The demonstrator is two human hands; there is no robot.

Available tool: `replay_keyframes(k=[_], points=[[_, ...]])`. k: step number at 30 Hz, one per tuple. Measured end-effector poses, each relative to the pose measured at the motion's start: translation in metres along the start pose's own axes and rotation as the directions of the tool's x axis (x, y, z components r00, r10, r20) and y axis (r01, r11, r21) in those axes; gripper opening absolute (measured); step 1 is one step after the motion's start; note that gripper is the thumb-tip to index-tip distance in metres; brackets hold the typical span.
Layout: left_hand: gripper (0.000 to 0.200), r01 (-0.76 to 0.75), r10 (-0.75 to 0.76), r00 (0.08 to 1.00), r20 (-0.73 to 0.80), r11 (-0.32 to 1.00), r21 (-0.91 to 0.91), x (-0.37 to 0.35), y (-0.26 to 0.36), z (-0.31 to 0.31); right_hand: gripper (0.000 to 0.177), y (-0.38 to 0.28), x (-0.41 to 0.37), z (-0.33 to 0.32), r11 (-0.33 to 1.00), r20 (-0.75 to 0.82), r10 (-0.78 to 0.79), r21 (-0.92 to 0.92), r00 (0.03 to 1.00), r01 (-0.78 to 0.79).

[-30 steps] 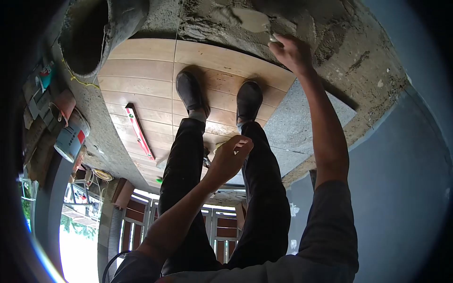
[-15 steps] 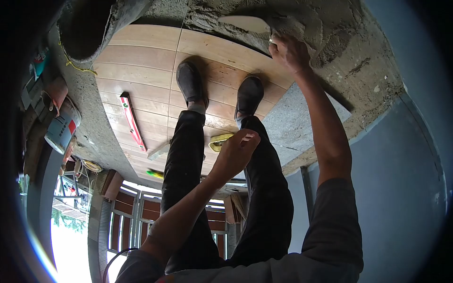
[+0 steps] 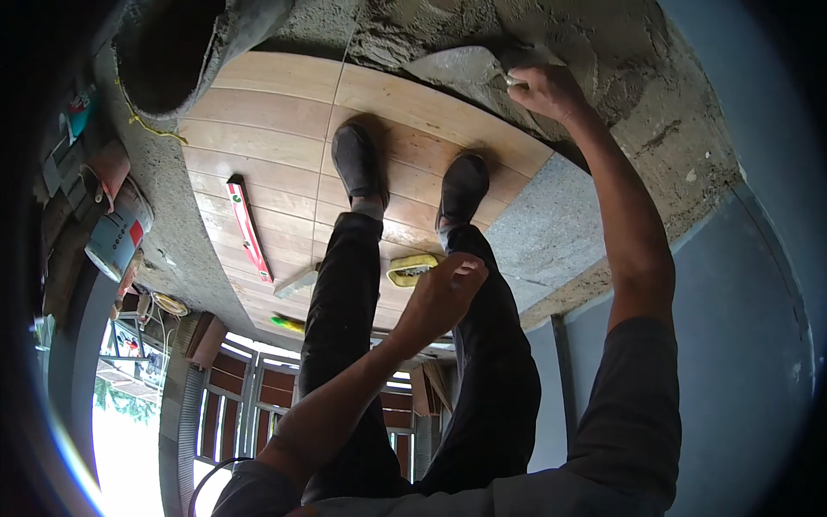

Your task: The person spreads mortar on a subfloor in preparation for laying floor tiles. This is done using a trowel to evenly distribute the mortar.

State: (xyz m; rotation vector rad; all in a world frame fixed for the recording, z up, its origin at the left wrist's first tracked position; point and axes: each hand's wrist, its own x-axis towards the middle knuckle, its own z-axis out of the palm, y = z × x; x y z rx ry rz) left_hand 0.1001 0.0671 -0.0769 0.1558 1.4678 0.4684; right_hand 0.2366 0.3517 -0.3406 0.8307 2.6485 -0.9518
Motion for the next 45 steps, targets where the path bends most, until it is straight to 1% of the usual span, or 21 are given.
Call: replay_keyframes(k=[3, 6, 10, 13, 14, 16, 17, 19, 20, 22, 25, 28, 29, 30, 32, 35, 38, 39, 42, 43, 45], points=[[0.031, -0.004, 0.004, 1.000, 0.012, 1.000, -0.005, 0.002, 0.009, -0.004, 0.036, -0.001, 0.023, 0.003, 0.996, 0.000, -0.053, -0.067, 0.999, 0.053], [0.031, 0.000, 0.000, 1.000, 0.015, 1.000, -0.003, 0.002, 0.009, -0.003, 0.034, -0.014, 0.034, -0.010, 1.000, -0.067, -0.014, -0.023, 0.998, 0.013], [0.032, 0.018, -0.018, 0.999, 0.028, 0.999, -0.032, 0.003, 0.011, -0.008, 0.034, -0.028, 0.015, -0.039, 1.000, -0.003, 0.008, 0.013, 1.000, -0.008], [0.033, -0.001, 0.002, 1.000, 0.023, 0.999, -0.044, 0.000, 0.011, -0.004, 0.035, -0.016, 0.006, -0.026, 0.999, 0.025, -0.017, -0.028, 1.000, 0.018], [0.033, -0.006, 0.007, 1.000, 0.025, 0.999, -0.045, 0.001, 0.011, -0.003, 0.035, -0.017, 0.010, -0.023, 0.999, -0.004, -0.035, 0.005, 0.999, 0.035], [0.033, -0.005, 0.006, 1.000, 0.025, 0.999, -0.037, 0.001, 0.011, -0.005, 0.037, -0.018, 0.032, -0.017, 0.997, 0.010, -0.069, -0.030, 0.998, 0.069], [0.033, 0.004, -0.003, 1.000, 0.023, 0.999, -0.033, 0.001, 0.015, -0.008, 0.035, -0.022, 0.047, -0.019, 0.996, 0.032, -0.072, -0.054, 0.997, 0.074], [0.030, -0.047, 0.045, 0.998, -0.032, 0.998, -0.041, 0.002, 0.018, -0.008, 0.032, -0.029, 0.077, -0.026, 0.991, 0.078, -0.073, -0.103, 0.994, 0.081], [0.028, -0.070, 0.067, 0.996, -0.060, 0.997, -0.045, 0.003, 0.019, -0.009, 0.030, -0.034, 0.086, -0.030, 0.994, 0.041, -0.059, -0.088, 0.997, 0.063], [0.029, -0.067, 0.064, 0.997, -0.053, 0.997, -0.043, 0.004, 0.021, -0.011, 0.025, -0.040, 0.096, -0.035, 0.998, -0.023, -0.032, -0.061, 0.999, 0.030], [0.029, -0.079, 0.076, 0.995, -0.059, 0.995, -0.055, 0.002, 0.019, -0.011, 0.023, -0.048, 0.090, -0.034, 0.999, -0.204, -0.010, 0.030, 0.979, 0.017], [0.029, -0.083, 0.079, 0.996, -0.052, 0.993, -0.086, 0.001, 0.024, -0.014, 0.024, -0.075, 0.073, -0.045, 0.998, 0.020, 0.066, 0.016, 0.998, -0.067], [0.029, -0.080, 0.077, 0.996, -0.041, 0.992, -0.096, 0.001, 0.027, -0.015, 0.025, -0.074, 0.067, -0.030, 0.998, -0.075, 0.025, 0.061, 0.997, -0.020], [0.029, -0.077, 0.073, 0.997, -0.037, 0.992, -0.098, 0.001, 0.029, -0.015, 0.024, -0.072, 0.065, -0.018, 0.999, -0.092, -0.031, 0.036, 0.995, 0.035], [0.029, -0.070, 0.067, 0.997, -0.035, 0.993, -0.094, 0.001, 0.031, -0.017, 0.024, -0.073, 0.071, -0.010, 0.998, -0.059, -0.054, -0.036, 0.997, 0.052], [0.028, -0.077, 0.074, 0.996, -0.042, 0.995, -0.061, 0.003, 0.029, -0.020, 0.023, -0.067, 0.089, -0.013, 0.999, -0.087, 0.002, -0.050, 0.996, -0.007], [0.028, -0.086, 0.082, 0.995, -0.053, 0.993, -0.075, 0.002, 0.030, -0.020, 0.022, -0.056, 0.100, -0.025, 0.999, -0.145, 0.010, -0.045, 0.989, -0.016], [0.029, -0.067, 0.066, 0.998, -0.026, 0.995, -0.069, 0.003, 0.030, -0.021, 0.022, -0.050, 0.105, -0.028, 0.996, -0.128, 0.028, -0.085, 0.991, -0.039], [0.032, -0.028, 0.030, 0.999, 0.042, 0.998, -0.052, 0.001, 0.030, -0.023, 0.024, -0.038, 0.118, -0.044, 0.995, -0.156, 0.079, -0.045, 0.985, -0.087], [0.032, -0.028, 0.031, 0.998, 0.051, 0.998, -0.051, 0.000, 0.030, -0.022, 0.028, -0.033, 0.122, -0.046, 0.997, -0.207, 0.047, -0.048, 0.977, -0.058], [0.033, -0.033, 0.036, 0.998, 0.058, 0.998, -0.055, 0.000, 0.032, -0.023, 0.030, -0.025, 0.115, -0.050, 0.998, -0.204, 0.070, 0.022, 0.977, -0.066]])
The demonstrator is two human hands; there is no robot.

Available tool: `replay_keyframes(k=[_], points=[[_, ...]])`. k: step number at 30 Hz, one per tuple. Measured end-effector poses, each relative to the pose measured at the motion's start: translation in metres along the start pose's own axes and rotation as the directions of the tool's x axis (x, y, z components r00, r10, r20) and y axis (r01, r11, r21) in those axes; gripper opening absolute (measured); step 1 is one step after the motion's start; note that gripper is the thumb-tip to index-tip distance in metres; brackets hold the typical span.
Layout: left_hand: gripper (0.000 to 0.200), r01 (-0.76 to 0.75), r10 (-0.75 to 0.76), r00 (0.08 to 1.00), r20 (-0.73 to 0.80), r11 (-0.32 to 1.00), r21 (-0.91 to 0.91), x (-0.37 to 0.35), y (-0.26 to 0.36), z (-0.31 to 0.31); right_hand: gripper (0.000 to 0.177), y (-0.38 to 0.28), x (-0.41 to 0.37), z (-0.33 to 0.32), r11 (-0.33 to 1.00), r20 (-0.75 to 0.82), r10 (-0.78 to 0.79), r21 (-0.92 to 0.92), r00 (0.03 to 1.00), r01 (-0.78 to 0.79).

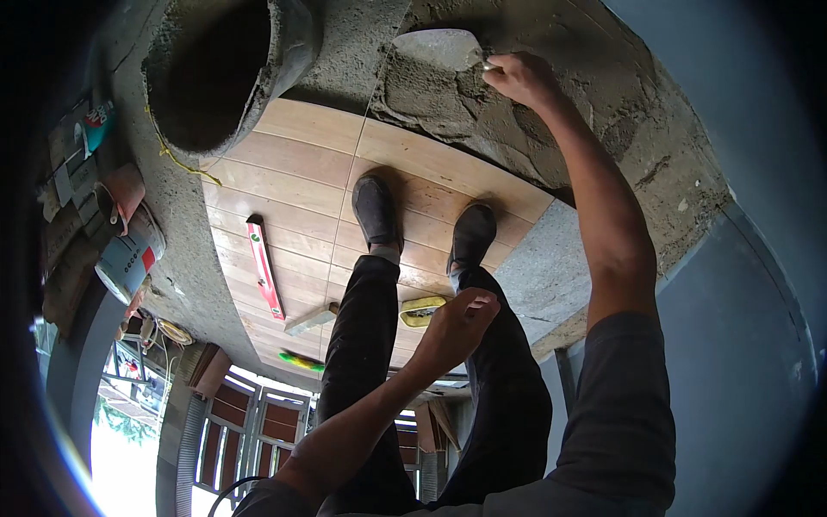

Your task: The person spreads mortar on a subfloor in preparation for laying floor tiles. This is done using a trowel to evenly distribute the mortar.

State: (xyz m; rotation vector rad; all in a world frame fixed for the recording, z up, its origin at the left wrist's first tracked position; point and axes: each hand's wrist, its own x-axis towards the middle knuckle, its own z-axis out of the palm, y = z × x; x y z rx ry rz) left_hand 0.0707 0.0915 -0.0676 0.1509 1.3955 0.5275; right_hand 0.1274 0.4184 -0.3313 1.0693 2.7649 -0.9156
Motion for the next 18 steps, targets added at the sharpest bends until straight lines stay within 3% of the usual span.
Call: replay_keyframes(k=[1, 2, 6, 10, 14, 17, 18], points=[[0.033, -0.003, 0.003, 1.000, -0.002, 1.000, -0.008, 0.000, 0.001, 0.000, 0.030, -0.002, -0.001, -0.005, 0.999, 0.002, 0.008, 0.035, 1.000, -0.008], [0.033, -0.008, 0.008, 1.000, -0.004, 1.000, -0.017, 0.000, 0.002, -0.001, 0.031, -0.006, -0.004, -0.017, 0.988, 0.218, 0.126, 0.062, 0.968, -0.142], [0.033, -0.008, 0.007, 1.000, 0.023, 1.000, 0.002, 0.000, 0.006, -0.003, 0.028, 0.018, -0.022, 0.008, 0.992, 0.026, -0.122, -0.019, 0.992, 0.122], [0.034, 0.016, -0.016, 1.000, 0.026, 1.000, 0.014, 0.001, 0.007, -0.004, 0.032, 0.031, 0.018, -0.001, 0.999, 0.128, 0.004, -0.036, 0.992, 0.000], [0.035, -0.003, 0.002, 1.000, 0.027, 0.998, 0.060, 0.002, 0.007, -0.006, 0.041, 0.048, 0.037, -0.001, 0.996, -0.063, 0.083, 0.046, 0.995, -0.080], [0.034, -0.002, -0.001, 1.000, 0.031, 0.996, 0.088, 0.003, 0.009, -0.005, 0.040, 0.049, 0.028, -0.009, 0.980, -0.002, 0.195, 0.039, 0.981, -0.194], [0.034, -0.018, 0.015, 1.000, 0.026, 0.996, 0.085, 0.004, 0.009, -0.005, 0.038, 0.048, 0.020, -0.015, 0.955, 0.089, 0.266, 0.112, 0.960, -0.275]])
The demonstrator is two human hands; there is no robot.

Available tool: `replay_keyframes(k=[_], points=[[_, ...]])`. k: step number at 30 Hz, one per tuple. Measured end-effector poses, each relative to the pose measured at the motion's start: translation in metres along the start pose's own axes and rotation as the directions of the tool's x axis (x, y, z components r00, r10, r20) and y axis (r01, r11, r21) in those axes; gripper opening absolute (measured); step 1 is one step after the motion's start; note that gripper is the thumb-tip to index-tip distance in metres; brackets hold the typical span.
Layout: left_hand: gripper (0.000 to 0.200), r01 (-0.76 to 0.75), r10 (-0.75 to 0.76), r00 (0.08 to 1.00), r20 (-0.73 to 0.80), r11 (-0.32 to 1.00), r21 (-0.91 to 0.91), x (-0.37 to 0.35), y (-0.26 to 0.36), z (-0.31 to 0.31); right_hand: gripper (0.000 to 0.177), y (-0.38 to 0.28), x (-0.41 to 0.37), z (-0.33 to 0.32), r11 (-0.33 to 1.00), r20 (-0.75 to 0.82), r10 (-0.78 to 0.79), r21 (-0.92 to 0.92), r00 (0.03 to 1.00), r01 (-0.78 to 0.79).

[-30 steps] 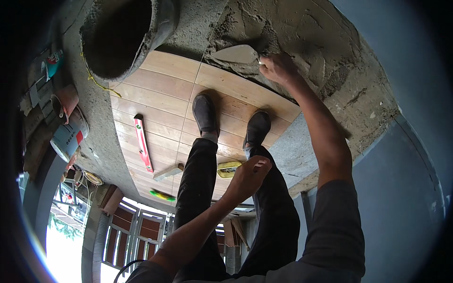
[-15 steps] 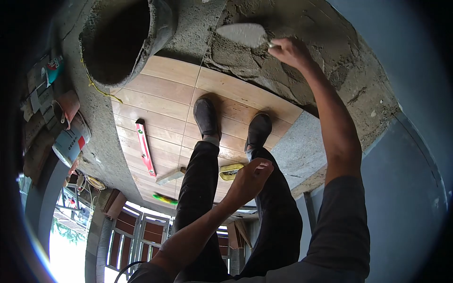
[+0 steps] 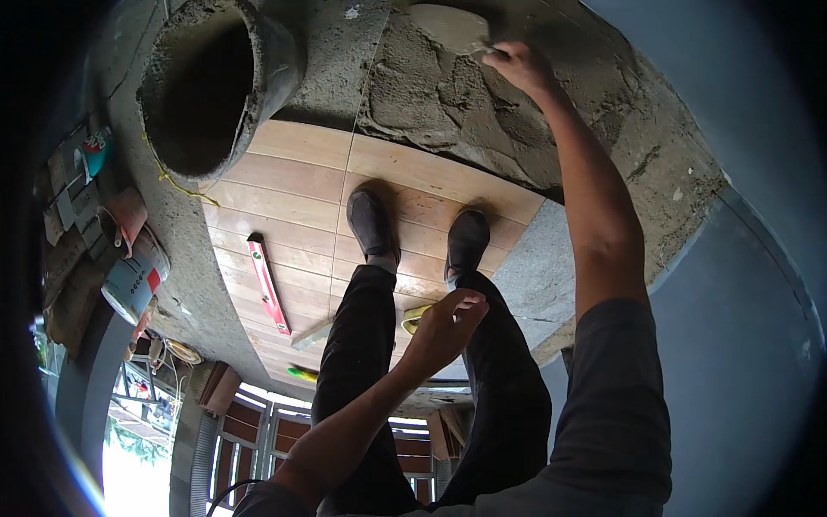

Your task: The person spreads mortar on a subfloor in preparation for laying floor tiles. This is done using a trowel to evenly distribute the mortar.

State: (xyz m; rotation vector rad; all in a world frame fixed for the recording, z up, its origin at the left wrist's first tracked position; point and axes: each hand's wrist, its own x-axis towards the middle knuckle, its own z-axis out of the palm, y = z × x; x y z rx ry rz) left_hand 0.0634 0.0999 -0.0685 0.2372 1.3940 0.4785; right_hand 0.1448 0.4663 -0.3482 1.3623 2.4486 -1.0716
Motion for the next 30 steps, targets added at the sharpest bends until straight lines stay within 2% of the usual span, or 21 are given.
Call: replay_keyframes(k=[1, 3, 5, 7, 9, 11, 13, 14, 16, 17, 18, 20, 22, 24, 25, 26, 28, 30], points=[[0.034, -0.012, 0.012, 1.000, -0.009, 1.000, -0.005, 0.000, 0.001, -0.001, 0.036, 0.001, -0.014, -0.001, 0.971, -0.013, 0.166, 0.179, 0.986, -0.161], [0.033, -0.035, 0.035, 0.999, -0.035, 0.999, -0.010, 0.000, 0.002, -0.001, 0.034, 0.001, -0.043, -0.006, 0.757, 0.033, 0.469, 0.499, 0.883, -0.421], [0.032, -0.059, 0.058, 0.996, -0.072, 0.998, -0.013, 0.002, 0.000, -0.001, 0.031, -0.020, -0.077, -0.021, 0.632, -0.006, 0.613, 0.605, 0.790, -0.485], [0.031, -0.117, 0.115, 0.989, -0.094, 0.993, -0.017, 0.005, -0.011, 0.002, 0.032, -0.051, -0.110, -0.045, 0.626, 0.037, 0.593, 0.607, 0.804, -0.490], [0.029, -0.150, 0.146, 0.980, -0.134, 0.988, -0.024, 0.006, -0.017, -0.001, 0.035, -0.118, -0.131, -0.081, 0.766, 0.013, 0.502, 0.458, 0.865, -0.451], [0.027, -0.159, 0.148, 0.972, -0.181, 0.986, -0.049, 0.006, -0.016, -0.003, 0.035, -0.175, -0.137, -0.098, 0.906, -0.063, 0.290, 0.339, 0.955, -0.253], [0.027, -0.140, 0.122, 0.965, -0.232, 0.988, -0.061, 0.001, -0.016, -0.007, 0.034, -0.235, -0.124, -0.112, 0.968, -0.048, 0.103, 0.233, 0.994, -0.089], [0.027, -0.139, 0.118, 0.962, -0.247, 0.988, -0.069, -0.001, -0.014, -0.008, 0.033, -0.276, -0.117, -0.122, 0.983, -0.009, 0.036, 0.181, 0.999, -0.034], [0.027, -0.270, 0.236, 0.929, -0.287, 0.959, -0.086, -0.017, -0.019, -0.022, 0.031, -0.346, -0.100, -0.130, 0.997, 0.111, -0.059, 0.058, 0.992, 0.053], [0.028, -0.342, 0.300, 0.904, -0.304, 0.935, -0.091, -0.028, -0.017, -0.030, 0.029, -0.370, -0.085, -0.125, 0.993, 0.112, -0.109, -0.027, 0.988, 0.113], [0.029, -0.359, 0.345, 0.890, -0.298, 0.933, 0.007, -0.045, -0.008, -0.048, 0.027, -0.390, -0.069, -0.113, 0.979, 0.119, -0.162, -0.107, 0.980, 0.175], [0.028, -0.272, 0.242, 0.899, -0.365, 0.962, -0.032, -0.073, -0.008, -0.076, 0.026, -0.426, -0.035, -0.091, 0.913, 0.161, -0.230, -0.306, 0.960, 0.270], [0.028, -0.230, 0.174, 0.879, -0.444, 0.970, -0.075, -0.101, -0.006, -0.100, 0.028, -0.448, -0.012, -0.078, 0.898, 0.190, -0.263, -0.312, 0.946, 0.312], [0.030, -0.210, 0.108, 0.838, -0.536, 0.969, -0.133, -0.143, -0.007, -0.116, 0.030, -0.477, -0.035, -0.080, 0.893, 0.234, -0.262, -0.309, 0.936, 0.327], [0.033, -0.331, 0.175, 0.778, -0.604, 0.931, -0.156, -0.160, -0.013, -0.119, 0.031, -0.493, -0.057, -0.093, 0.891, 0.238, -0.253, -0.319, 0.938, 0.322], [0.034, -0.343, 0.165, 0.756, -0.634, 0.924, -0.168, -0.184, -0.008, -0.123, 0.032, -0.507, -0.078, -0.108, 0.889, 0.240, -0.249, -0.329, 0.938, 0.320], [0.034, -0.383, 0.146, 0.714, -0.685, 0.900, -0.207, -0.241, 0.002, -0.118, 0.035, -0.483, -0.129, -0.110, 0.858, 0.116, -0.453, -0.214, 0.884, 0.467], [0.034, -0.443, 0.144, 0.671, -0.727, 0.865, -0.237, -0.297, 0.010, -0.102, 0.044, -0.448, -0.170, -0.110, 0.905, 0.430, -0.210, -0.256, 0.878, 0.341]])
